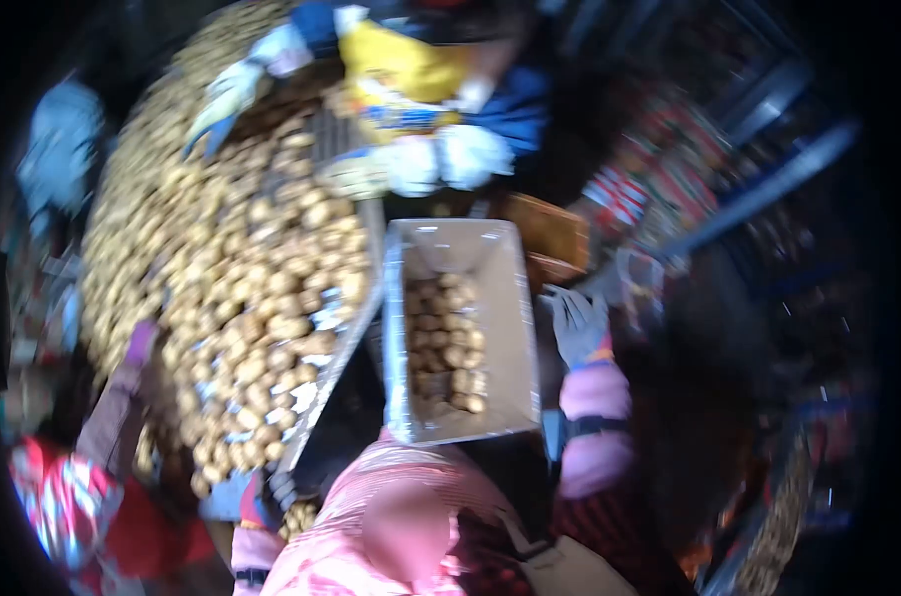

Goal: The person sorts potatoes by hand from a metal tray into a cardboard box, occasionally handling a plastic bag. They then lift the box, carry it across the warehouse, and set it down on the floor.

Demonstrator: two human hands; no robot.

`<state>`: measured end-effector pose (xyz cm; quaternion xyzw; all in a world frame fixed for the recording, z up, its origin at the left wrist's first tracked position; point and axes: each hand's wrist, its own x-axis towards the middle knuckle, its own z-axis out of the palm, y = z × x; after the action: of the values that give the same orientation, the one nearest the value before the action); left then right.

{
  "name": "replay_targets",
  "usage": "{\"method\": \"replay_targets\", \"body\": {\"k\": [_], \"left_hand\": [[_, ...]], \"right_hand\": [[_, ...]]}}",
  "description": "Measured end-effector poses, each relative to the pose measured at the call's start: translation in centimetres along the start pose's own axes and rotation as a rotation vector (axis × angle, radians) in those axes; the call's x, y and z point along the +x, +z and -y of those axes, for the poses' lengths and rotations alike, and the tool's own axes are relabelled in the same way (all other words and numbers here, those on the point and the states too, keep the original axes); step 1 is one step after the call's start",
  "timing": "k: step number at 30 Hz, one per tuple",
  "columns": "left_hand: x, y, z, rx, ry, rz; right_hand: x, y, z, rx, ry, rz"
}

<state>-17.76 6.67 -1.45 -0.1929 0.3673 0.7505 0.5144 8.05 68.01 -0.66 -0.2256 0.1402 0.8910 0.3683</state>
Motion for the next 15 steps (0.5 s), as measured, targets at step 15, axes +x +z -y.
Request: {"method": "replay_targets", "body": {"k": [15], "left_hand": [[-8.9,0.4,2.4,0.029,0.349,-0.294]], "right_hand": [[4.6,2.8,-39.4,-2.499,-0.098,0.893]]}}
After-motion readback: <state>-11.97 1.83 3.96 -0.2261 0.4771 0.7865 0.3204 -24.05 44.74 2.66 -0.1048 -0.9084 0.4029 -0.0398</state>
